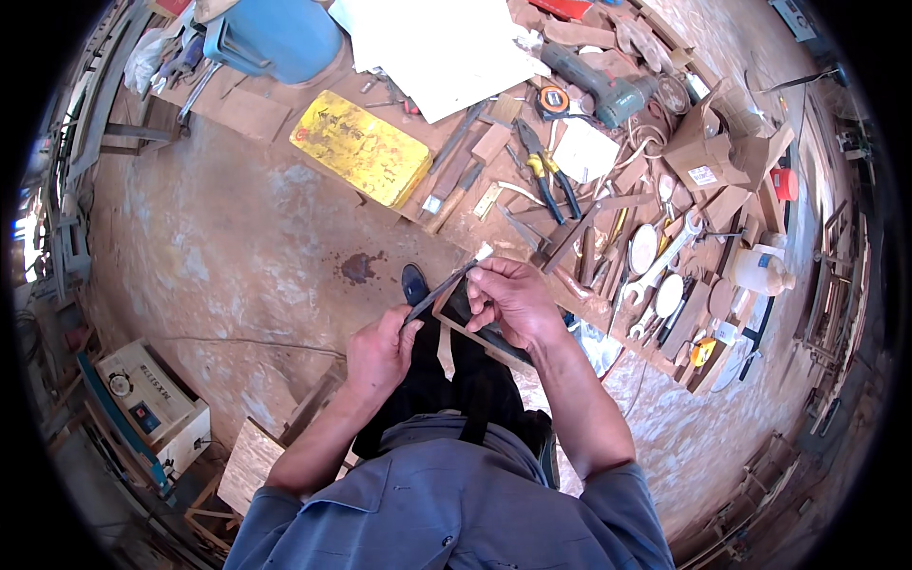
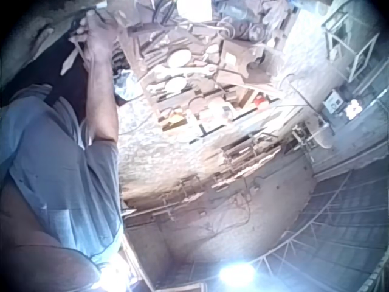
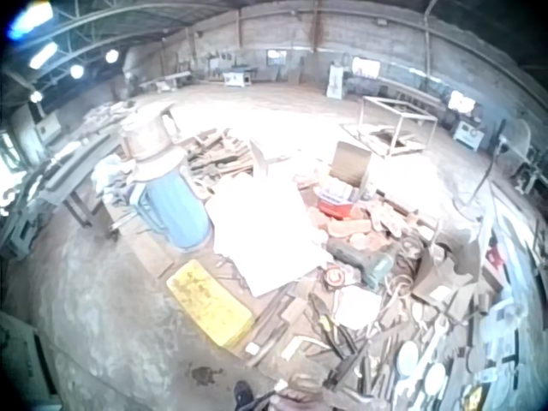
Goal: The person uses a yellow utility knife to trim a small wooden piece on a cluttered workbench, then walks across the workshop and stacks several thin wooden slats on a table. The person handles the knife and wood directly without additional tools.
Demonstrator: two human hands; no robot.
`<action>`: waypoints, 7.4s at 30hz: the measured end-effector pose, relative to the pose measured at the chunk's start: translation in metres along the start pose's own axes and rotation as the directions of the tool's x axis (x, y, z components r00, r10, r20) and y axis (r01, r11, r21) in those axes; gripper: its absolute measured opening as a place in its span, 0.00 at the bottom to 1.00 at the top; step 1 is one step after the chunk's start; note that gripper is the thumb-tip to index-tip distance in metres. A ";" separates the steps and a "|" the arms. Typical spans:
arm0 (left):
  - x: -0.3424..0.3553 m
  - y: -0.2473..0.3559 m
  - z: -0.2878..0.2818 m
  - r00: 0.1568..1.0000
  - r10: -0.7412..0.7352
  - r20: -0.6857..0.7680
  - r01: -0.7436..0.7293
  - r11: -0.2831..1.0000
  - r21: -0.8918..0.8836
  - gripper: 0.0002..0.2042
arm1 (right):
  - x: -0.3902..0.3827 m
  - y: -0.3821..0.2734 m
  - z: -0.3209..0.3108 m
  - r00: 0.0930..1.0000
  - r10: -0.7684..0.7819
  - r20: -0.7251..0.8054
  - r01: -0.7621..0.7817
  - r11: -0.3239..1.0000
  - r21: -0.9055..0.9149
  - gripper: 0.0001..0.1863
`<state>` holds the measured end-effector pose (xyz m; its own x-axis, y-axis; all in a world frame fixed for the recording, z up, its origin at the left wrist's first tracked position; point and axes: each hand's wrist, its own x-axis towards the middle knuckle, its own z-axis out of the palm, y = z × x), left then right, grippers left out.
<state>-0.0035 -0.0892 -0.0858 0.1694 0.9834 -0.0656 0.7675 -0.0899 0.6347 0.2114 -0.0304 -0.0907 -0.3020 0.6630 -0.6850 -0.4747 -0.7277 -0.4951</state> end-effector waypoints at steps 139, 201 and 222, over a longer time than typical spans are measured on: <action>0.039 -0.064 0.085 0.948 -0.246 0.201 0.255 0.967 -0.020 0.09 | 0.000 0.032 -0.067 0.935 0.056 -0.350 -0.346 0.355 -0.868 0.24; 0.042 -0.030 0.075 0.901 -0.336 0.273 0.324 0.942 0.088 0.09 | -0.004 0.071 -0.056 0.925 -0.167 -0.341 -0.216 0.506 -0.835 0.20; 0.033 -0.041 0.096 0.806 -0.445 0.391 0.553 0.802 -0.227 0.09 | -0.004 0.084 -0.069 0.928 -0.184 -0.323 -0.158 0.591 -0.791 0.14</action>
<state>0.0300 -0.0678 -0.1875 0.0362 0.7706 -0.6362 0.5687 0.5076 0.6472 0.2292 -0.1064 -0.1669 0.0745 0.6926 -0.7175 0.4210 -0.6740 -0.6070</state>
